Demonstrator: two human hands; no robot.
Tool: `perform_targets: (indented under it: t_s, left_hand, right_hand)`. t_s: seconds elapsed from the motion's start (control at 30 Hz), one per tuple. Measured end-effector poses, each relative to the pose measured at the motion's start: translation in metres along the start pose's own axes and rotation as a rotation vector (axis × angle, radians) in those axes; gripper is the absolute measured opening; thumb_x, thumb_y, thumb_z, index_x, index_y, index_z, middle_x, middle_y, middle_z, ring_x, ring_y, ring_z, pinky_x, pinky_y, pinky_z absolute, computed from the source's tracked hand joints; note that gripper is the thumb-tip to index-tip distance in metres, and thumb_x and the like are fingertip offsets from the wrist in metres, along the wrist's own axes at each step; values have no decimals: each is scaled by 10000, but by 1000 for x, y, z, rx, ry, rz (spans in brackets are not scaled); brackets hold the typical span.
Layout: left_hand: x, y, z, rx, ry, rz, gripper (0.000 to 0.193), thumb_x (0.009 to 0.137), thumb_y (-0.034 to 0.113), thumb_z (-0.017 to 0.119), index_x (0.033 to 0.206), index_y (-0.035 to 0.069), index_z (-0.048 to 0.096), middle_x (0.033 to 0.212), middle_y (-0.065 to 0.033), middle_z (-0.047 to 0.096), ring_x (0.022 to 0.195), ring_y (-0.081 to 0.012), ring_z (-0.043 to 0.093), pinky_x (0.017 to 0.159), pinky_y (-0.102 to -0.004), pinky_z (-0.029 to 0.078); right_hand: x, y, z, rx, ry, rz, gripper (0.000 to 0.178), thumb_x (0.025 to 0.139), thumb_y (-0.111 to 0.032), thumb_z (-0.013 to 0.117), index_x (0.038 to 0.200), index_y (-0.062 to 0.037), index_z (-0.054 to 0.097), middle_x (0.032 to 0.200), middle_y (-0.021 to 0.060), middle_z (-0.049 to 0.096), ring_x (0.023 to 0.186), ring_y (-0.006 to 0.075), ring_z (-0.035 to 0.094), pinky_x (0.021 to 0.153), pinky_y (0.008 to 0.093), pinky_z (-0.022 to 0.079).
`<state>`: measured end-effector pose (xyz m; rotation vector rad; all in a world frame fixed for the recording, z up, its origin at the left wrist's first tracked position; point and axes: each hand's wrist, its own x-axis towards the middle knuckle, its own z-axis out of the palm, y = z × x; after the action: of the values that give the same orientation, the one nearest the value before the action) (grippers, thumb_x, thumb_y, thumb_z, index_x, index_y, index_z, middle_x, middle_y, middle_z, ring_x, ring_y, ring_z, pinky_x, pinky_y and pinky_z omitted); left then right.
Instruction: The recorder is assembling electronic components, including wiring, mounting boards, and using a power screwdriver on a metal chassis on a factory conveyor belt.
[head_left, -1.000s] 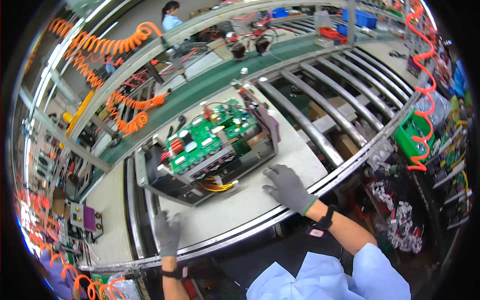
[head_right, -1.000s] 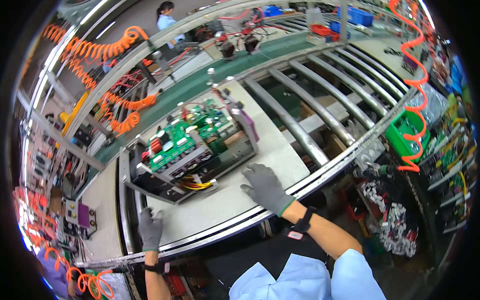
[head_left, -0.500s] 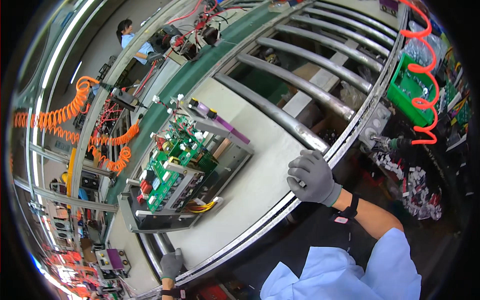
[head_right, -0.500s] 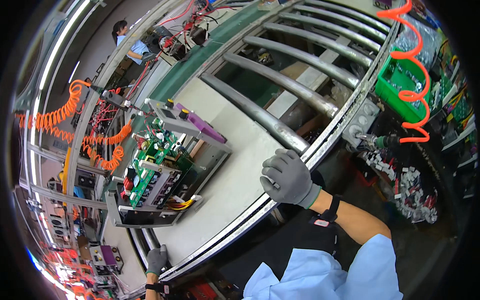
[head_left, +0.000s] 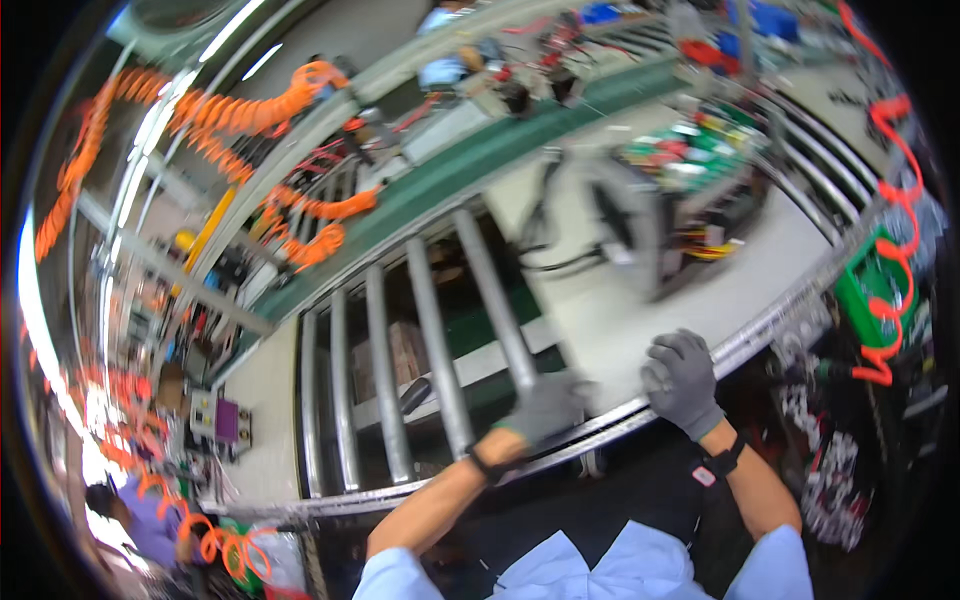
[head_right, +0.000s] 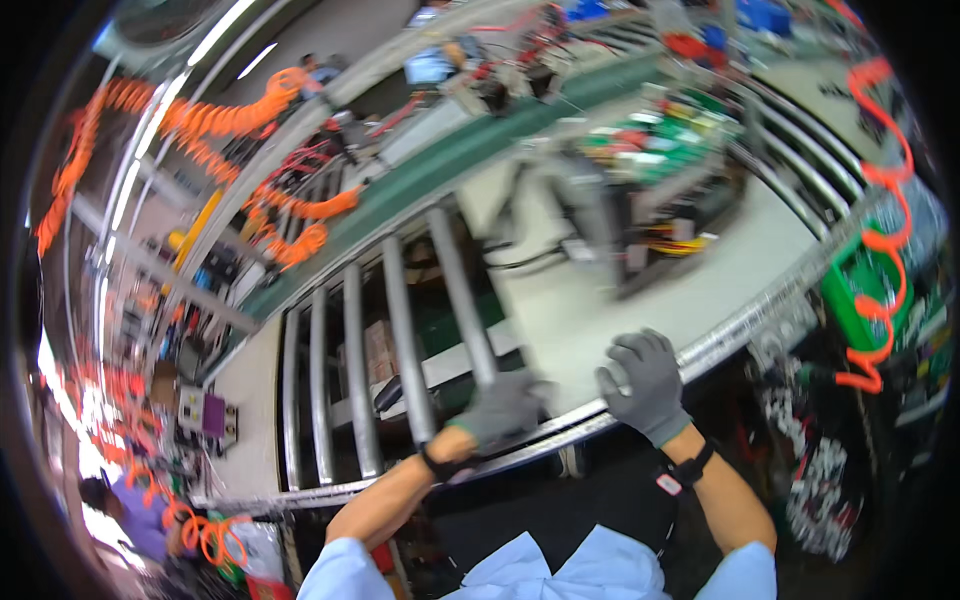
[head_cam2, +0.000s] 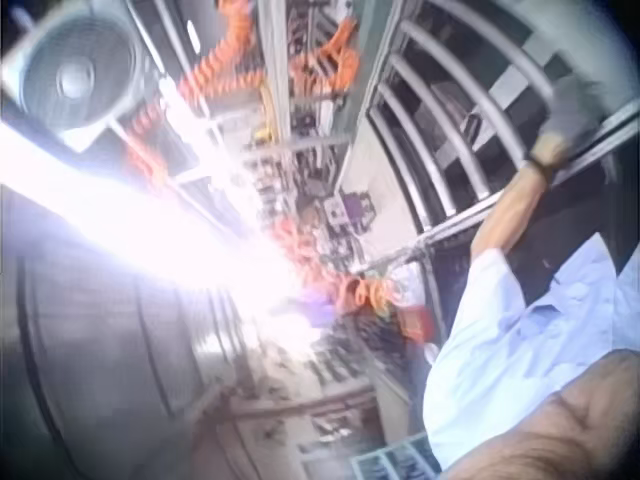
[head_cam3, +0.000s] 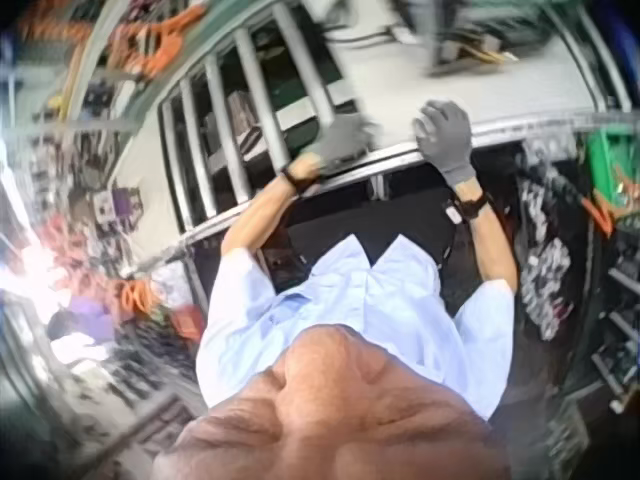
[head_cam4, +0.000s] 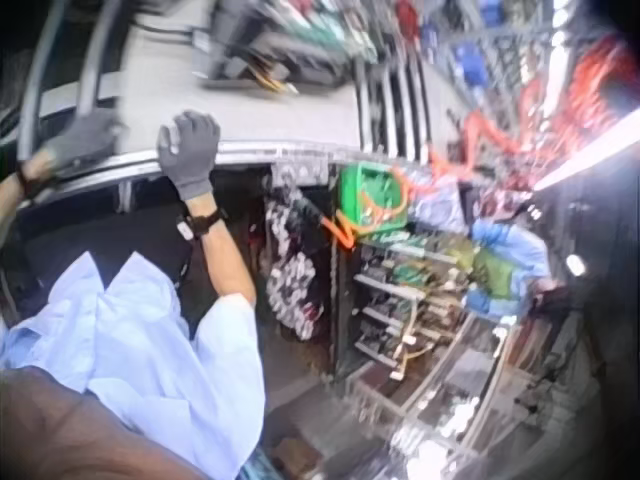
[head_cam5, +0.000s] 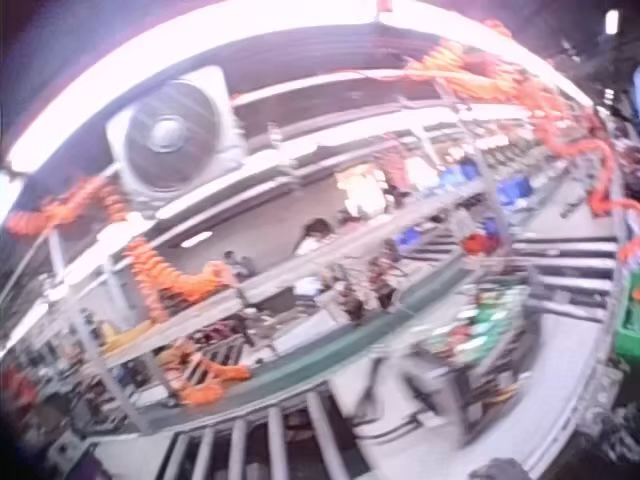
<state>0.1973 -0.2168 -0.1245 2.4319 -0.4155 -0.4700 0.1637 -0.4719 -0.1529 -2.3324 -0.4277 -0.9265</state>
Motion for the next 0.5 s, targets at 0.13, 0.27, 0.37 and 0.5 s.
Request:
perform_targets:
  t_s: [0.13, 0.27, 0.37, 0.5]
  left_hand:
    - [17, 78, 51, 142, 60, 494, 110, 941, 137, 638, 1015, 65, 601, 965, -171, 627, 926, -385, 677, 767, -504, 571]
    - [-2, 49, 16, 17, 82, 434, 222, 976, 205, 609, 1120, 37, 606, 1130, -192, 631, 1013, -406, 679, 892, -487, 568]
    - [-29, -48, -46, -72, 232, 174, 388, 993, 311, 597, 1235, 11, 643, 1147, -227, 690, 1069, -377, 704, 954, -461, 551]
    - [-120, -232, -160, 467, 655, 32, 275, 906, 250, 692, 1076, 35, 718, 1077, -230, 704, 947, -426, 683, 819, -504, 559]
  right_hand:
    - [-2, 10, 4, -84, 8, 71, 248, 874, -181, 691, 1073, -37, 664, 1131, 172, 661, 1115, 393, 624, 986, 487, 493]
    - [-8, 19, 11, -36, -5, 183, 219, 907, -145, 653, 1094, -32, 661, 1165, 192, 653, 1106, 397, 615, 966, 496, 489]
    - [-10, 18, 14, -136, -44, 94, 176, 906, -113, 649, 1064, -37, 667, 1143, 178, 663, 1080, 395, 620, 942, 496, 498]
    - [-9, 15, 12, -130, -58, 120, 148, 867, -113, 693, 989, -32, 676, 1084, 158, 681, 1026, 381, 637, 918, 490, 513]
